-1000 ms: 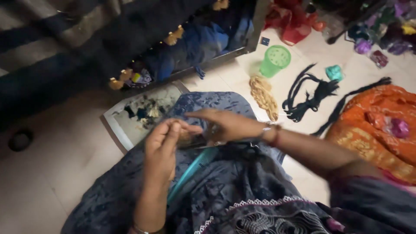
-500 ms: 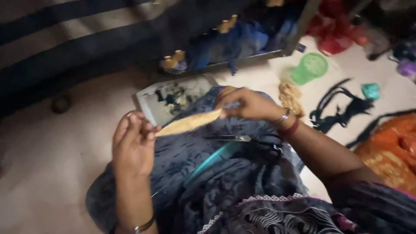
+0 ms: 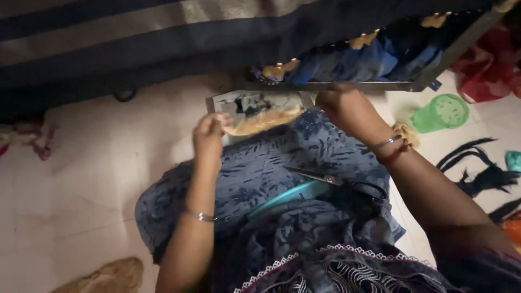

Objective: Manually attaching and trimming decorative fabric bundles to the edge of a striped cloth.

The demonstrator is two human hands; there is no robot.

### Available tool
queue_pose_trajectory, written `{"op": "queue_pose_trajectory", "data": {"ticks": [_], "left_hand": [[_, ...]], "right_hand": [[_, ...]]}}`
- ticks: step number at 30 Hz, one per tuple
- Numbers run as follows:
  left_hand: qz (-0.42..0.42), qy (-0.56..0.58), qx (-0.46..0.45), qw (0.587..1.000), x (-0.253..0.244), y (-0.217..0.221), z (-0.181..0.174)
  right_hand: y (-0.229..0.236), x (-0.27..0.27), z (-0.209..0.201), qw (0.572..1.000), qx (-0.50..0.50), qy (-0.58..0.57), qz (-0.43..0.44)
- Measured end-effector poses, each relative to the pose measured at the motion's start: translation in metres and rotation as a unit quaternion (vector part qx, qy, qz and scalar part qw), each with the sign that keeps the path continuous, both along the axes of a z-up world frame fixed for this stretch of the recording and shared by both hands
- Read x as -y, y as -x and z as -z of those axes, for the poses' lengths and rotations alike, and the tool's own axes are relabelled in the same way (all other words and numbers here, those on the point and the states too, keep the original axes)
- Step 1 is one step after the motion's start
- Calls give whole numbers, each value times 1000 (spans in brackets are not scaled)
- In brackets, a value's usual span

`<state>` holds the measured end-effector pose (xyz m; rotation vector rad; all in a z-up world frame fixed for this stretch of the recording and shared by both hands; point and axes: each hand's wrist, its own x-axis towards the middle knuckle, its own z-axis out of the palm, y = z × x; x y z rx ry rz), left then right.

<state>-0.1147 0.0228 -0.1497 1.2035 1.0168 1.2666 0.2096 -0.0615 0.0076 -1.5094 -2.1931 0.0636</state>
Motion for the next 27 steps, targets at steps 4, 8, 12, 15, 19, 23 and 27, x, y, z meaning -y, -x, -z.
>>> {"op": "queue_pose_trajectory", "data": {"ticks": [4, 8, 12, 15, 19, 23, 27], "left_hand": [[-9, -236, -291, 927, 25, -45, -64], [81, -289, -279, 912, 30, -90, -61], [143, -177, -231, 946, 38, -82, -85], [122, -123, -450, 876, 31, -60, -62], [156, -37, -568, 808, 22, -23, -36], [227, -154, -397, 876, 27, -47, -83], [203, -313, -167, 913, 45, -102, -131]], "right_hand": [[49, -8, -19, 998, 15, -56, -13], [84, 0, -34, 991, -63, -50, -109], [55, 5, -49, 975, -223, -5, -15], [-26, 8, -38, 910, -406, -80, -24], [-41, 29, -68, 926, -359, -106, 58], [-4, 28, -63, 960, -271, -60, 40], [64, 21, -39, 978, -193, -23, -78]]}}
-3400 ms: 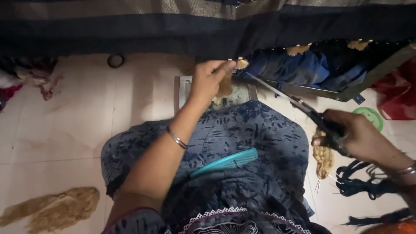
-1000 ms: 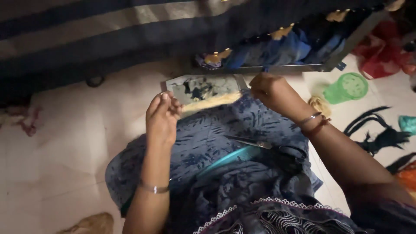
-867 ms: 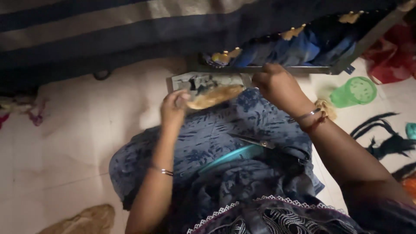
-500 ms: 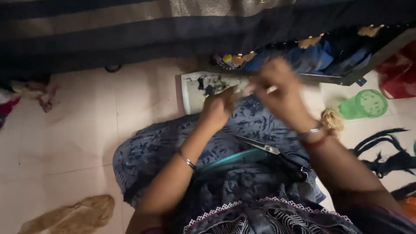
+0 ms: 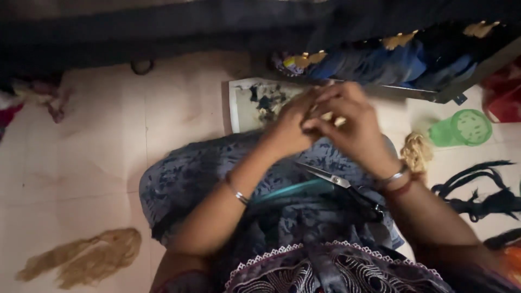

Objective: Manually attaching and trimming decorative fabric bundles to the edge of a striped cloth.

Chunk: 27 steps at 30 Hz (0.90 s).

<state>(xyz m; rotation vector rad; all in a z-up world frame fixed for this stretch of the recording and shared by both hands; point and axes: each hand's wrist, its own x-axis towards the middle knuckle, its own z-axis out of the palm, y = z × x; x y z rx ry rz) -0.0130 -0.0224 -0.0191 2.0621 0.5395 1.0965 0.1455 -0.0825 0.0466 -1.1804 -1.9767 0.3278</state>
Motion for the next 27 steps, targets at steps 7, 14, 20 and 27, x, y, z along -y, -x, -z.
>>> {"op": "queue_pose_trajectory", "data": {"ticks": [7, 14, 20, 27], "left_hand": [[-133, 28, -282, 950, -7, 21, 43], [-111, 157, -71, 979, -45, 47, 23], [61, 377, 312, 870, -50, 20, -5], [-80, 313, 152, 934, -51, -24, 11]], "right_hand": [[-75, 9, -15, 931, -365, 8, -9], [-107, 22, -29, 958, -255, -6, 129], [-32, 8, -24, 993, 76, -27, 83], [-13, 21, -3, 997, -42, 25, 55]]}}
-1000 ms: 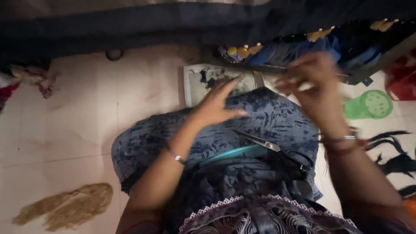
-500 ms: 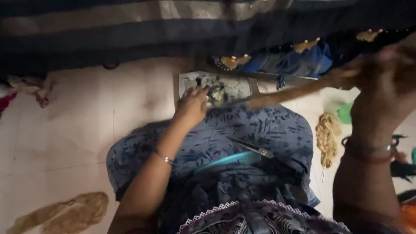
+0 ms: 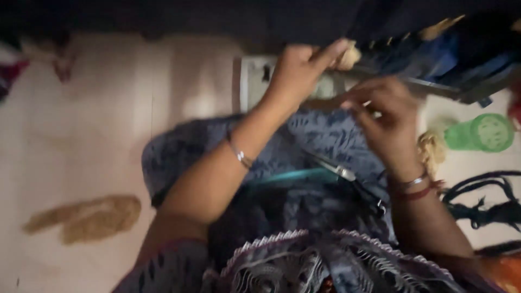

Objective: Manually attaching and trimming decorative fabric bundles to the edge of a striped cloth.

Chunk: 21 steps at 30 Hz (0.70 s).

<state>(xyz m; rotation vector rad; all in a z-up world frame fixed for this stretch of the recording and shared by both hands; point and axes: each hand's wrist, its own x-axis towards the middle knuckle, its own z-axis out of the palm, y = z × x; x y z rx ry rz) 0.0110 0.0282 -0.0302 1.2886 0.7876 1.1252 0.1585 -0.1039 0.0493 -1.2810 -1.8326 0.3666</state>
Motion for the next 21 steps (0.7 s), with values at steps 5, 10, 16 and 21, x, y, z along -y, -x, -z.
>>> {"op": "queue_pose_trajectory", "data": {"ticks": [5, 10, 16, 21], "left_hand": [[207, -281, 45, 936, 29, 39, -1], [281, -159, -233, 917, 63, 131, 42], [-59, -436, -452, 776, 118, 349, 93], [-213, -228, -715, 625, 165, 420, 137]], "right_hand": [[-2, 5, 10, 995, -66, 76, -9], [49, 22, 33, 976, -180, 116, -34], [115, 9, 108, 936, -300, 140, -120], [159, -1, 210, 861, -271, 419, -99]]}}
